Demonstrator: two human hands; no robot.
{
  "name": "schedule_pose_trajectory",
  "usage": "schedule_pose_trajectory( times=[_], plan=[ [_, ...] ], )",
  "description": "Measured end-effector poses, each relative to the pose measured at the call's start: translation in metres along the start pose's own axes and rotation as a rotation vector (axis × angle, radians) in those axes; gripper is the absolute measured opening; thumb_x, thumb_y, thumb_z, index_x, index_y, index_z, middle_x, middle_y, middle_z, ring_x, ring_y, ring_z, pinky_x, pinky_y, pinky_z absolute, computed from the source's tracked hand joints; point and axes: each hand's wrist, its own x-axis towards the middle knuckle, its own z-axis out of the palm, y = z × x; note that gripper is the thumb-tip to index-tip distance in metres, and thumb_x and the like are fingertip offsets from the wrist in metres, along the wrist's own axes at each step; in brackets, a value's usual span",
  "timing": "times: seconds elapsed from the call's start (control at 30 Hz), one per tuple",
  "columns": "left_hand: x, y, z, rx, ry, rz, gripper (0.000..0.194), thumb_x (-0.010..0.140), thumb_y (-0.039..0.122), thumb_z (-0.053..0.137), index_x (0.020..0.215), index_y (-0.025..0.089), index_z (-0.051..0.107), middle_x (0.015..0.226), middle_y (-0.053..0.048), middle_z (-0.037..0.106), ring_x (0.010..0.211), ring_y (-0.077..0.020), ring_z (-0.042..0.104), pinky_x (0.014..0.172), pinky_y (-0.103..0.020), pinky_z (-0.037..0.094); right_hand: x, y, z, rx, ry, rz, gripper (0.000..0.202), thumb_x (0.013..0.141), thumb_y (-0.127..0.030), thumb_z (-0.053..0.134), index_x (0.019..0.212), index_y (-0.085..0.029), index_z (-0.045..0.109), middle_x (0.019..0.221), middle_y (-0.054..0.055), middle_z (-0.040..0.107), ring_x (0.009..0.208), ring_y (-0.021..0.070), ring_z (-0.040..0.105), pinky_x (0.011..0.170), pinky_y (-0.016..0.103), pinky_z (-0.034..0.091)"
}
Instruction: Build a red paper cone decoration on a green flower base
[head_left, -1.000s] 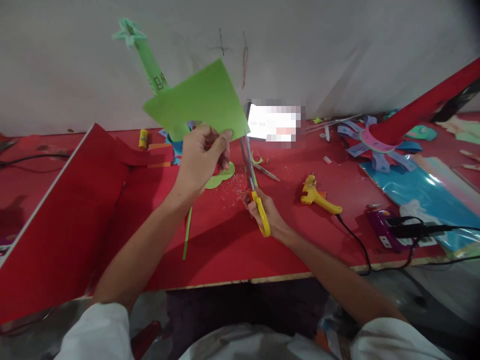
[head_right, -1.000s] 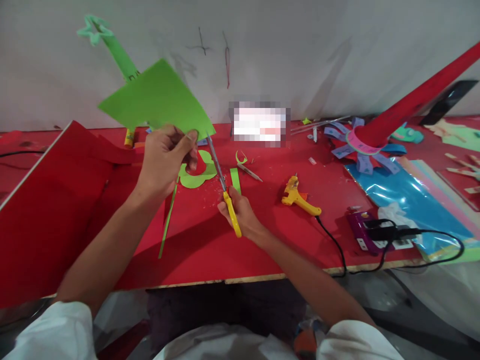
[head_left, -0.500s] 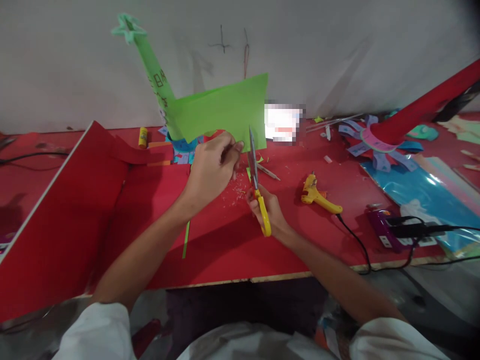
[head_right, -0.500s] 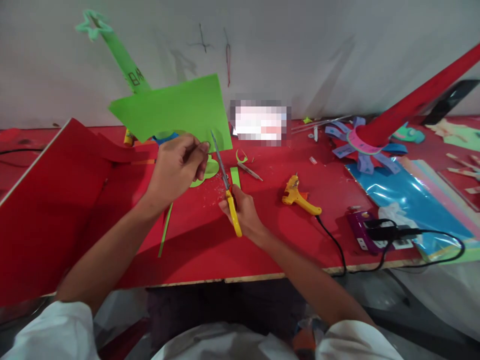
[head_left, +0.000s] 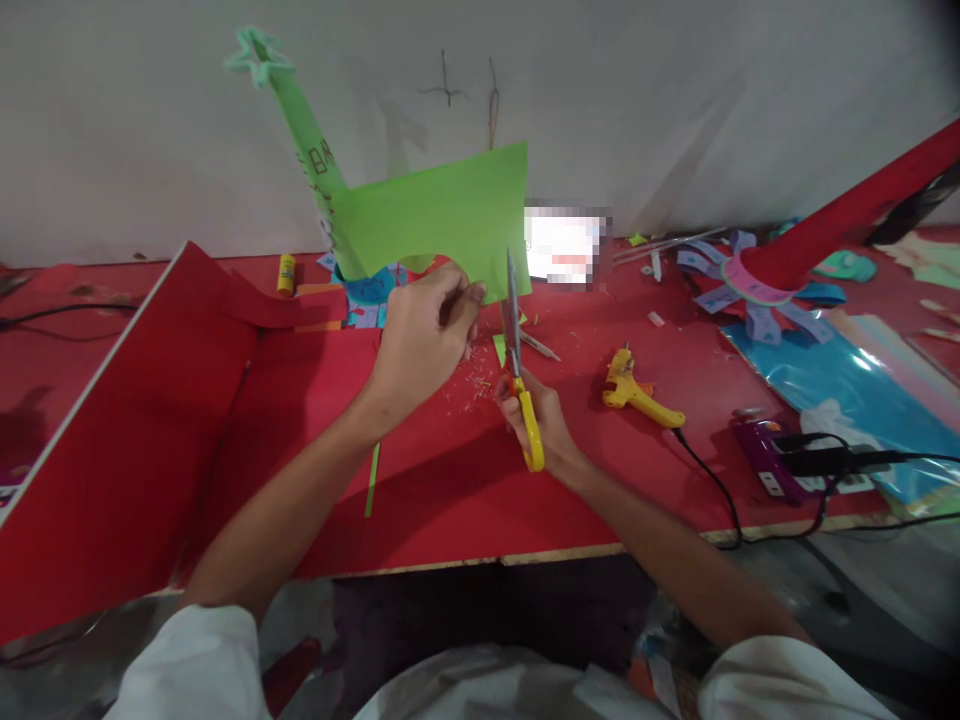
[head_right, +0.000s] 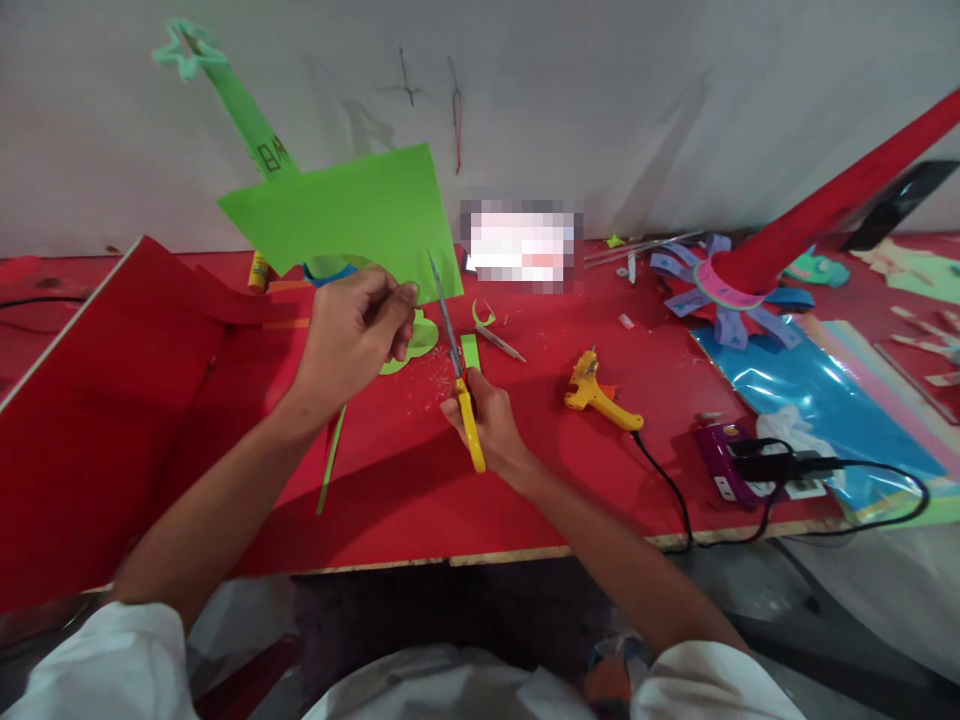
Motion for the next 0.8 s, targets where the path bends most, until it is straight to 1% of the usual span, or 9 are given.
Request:
schedule_pose_trajectory(
  times=[0.23, 0.37, 0.47, 0.67, 0.8],
  plan=[
    [0.0, -0.001, -0.0006, 0.008, 0.003, 0.001, 0.037, 0.1, 0.027, 0.059, 0.065, 0.022, 0.05, 0.053, 0.002, 0.054, 0.049, -0.0103, 0.051, 0.047, -0.026, 0.037, -0.0005, -0.0036, -0.0012, -0.023, -0.001, -0.012, 0.06, 0.09, -0.084, 0.051, 0.084, -0.024, 0.051, 0.07, -0.002, 0.054, 0.058, 0.0132, 0.05, 0.053, 0.027, 0.039],
    [-0.0001, -0.0017, -0.0004, -0.023, 0.005, -0.021, 0.037, 0.099, 0.028, 0.061, 0.065, 0.021, 0.05, 0.053, 0.003, 0.054, 0.047, -0.0091, 0.052, 0.047, -0.026, 0.037, -0.0003, -0.0026, -0.0009, -0.025, -0.005, -0.004, 0.062, 0.088, -0.086, 0.05, 0.084, -0.024, 0.05, 0.069, -0.002, 0.053, 0.057, 0.0127, 0.049, 0.053, 0.026, 0.038],
    [-0.0001, -0.0023, 0.0003, -0.039, 0.013, -0.027, 0.037, 0.1, 0.026, 0.06, 0.065, 0.021, 0.05, 0.052, 0.004, 0.054, 0.045, -0.0081, 0.051, 0.048, -0.025, 0.038, -0.0005, -0.0024, -0.0008, -0.029, -0.011, 0.001, 0.063, 0.088, -0.087, 0.049, 0.084, -0.024, 0.05, 0.069, -0.002, 0.053, 0.057, 0.0128, 0.048, 0.052, 0.026, 0.037],
    [-0.0004, -0.0007, 0.0007, 0.022, 0.007, 0.001, 0.036, 0.099, 0.022, 0.057, 0.064, 0.022, 0.05, 0.053, 0.003, 0.054, 0.049, -0.0098, 0.051, 0.048, -0.027, 0.037, -0.0007, -0.0042, -0.0009, -0.034, -0.002, -0.011, 0.062, 0.089, -0.086, 0.049, 0.084, -0.024, 0.051, 0.069, -0.002, 0.054, 0.057, 0.0131, 0.049, 0.054, 0.027, 0.039],
    [-0.0009, -0.0001, 0.0, 0.041, 0.002, 0.012, 0.038, 0.101, 0.026, 0.057, 0.063, 0.022, 0.05, 0.052, 0.002, 0.053, 0.048, -0.0106, 0.05, 0.049, -0.028, 0.037, -0.0011, -0.0038, -0.0002, -0.032, 0.019, 0.004, 0.06, 0.088, -0.084, 0.053, 0.083, -0.024, 0.051, 0.066, -0.002, 0.054, 0.056, 0.0132, 0.05, 0.052, 0.026, 0.038]
  ],
)
